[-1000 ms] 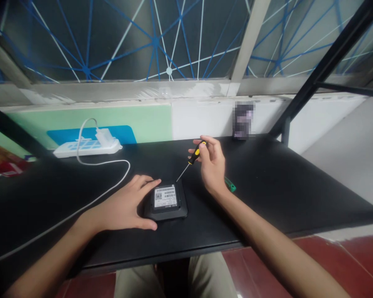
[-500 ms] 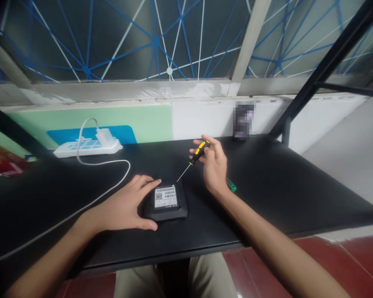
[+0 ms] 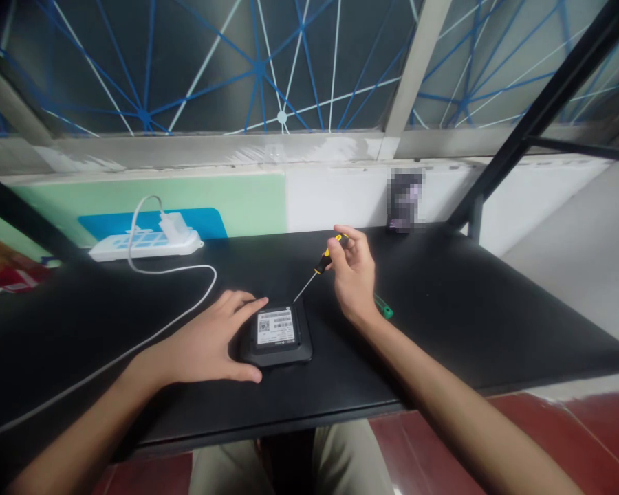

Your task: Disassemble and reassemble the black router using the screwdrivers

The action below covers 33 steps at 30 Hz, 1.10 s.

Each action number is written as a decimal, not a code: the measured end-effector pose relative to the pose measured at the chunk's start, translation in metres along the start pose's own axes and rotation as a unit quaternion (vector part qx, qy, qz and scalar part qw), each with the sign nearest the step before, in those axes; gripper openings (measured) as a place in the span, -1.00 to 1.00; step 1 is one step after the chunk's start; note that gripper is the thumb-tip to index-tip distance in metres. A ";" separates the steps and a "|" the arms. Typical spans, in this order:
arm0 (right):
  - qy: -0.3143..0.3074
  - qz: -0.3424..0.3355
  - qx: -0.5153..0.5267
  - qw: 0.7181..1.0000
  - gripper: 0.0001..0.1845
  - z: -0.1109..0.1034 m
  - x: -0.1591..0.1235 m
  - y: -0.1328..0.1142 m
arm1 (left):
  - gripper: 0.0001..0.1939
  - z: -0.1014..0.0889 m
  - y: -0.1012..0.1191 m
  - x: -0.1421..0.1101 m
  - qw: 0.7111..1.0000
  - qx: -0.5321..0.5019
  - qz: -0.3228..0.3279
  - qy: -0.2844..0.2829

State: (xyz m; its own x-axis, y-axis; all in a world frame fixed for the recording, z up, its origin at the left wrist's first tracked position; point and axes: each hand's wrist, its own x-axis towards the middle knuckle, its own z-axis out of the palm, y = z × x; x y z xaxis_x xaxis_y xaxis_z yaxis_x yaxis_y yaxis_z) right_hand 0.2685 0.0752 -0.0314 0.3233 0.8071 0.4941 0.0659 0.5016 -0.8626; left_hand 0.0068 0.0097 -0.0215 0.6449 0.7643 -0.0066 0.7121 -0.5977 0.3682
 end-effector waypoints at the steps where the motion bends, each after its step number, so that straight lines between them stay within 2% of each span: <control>1: 0.002 0.004 0.003 1.000 -0.70 0.000 0.000 0.000 | 0.10 0.000 0.000 0.000 1.000 0.002 0.000 -0.001; 6: -0.011 0.037 0.029 0.999 -0.71 -0.002 0.000 0.000 | 0.09 0.000 -0.001 0.000 1.000 0.006 0.004 0.001; 11: -0.031 0.038 0.040 0.998 -0.70 -0.002 -0.003 0.000 | 0.09 0.000 0.000 0.000 1.000 -0.002 0.000 0.004; 15: -0.025 0.023 0.000 0.999 -0.58 -0.001 -0.003 -0.003 | 0.11 -0.001 0.002 0.000 1.000 -0.003 -0.006 -0.006; 21: -0.005 -0.028 -0.031 0.999 -0.57 -0.002 -0.003 -0.007 | 0.08 -0.003 0.003 0.001 1.000 -0.015 -0.008 -0.002; 30: -0.120 0.009 0.029 0.992 -0.60 0.004 -0.021 -0.021 | 0.09 0.000 -0.002 0.002 1.000 -0.001 -0.009 0.016; 33: -0.127 0.005 0.034 0.991 -0.61 0.005 -0.024 -0.023 | 0.09 0.000 -0.002 0.002 1.000 -0.004 -0.010 0.022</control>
State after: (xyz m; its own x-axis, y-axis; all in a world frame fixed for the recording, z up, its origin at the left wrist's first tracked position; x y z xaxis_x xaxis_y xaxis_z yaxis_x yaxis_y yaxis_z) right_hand 0.2545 0.0463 -0.0226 0.0739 0.8599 0.5051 -0.0035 0.5067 -0.8621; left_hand 0.0064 0.0126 -0.0222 0.6182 0.7855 0.0268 0.7218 -0.5809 0.3762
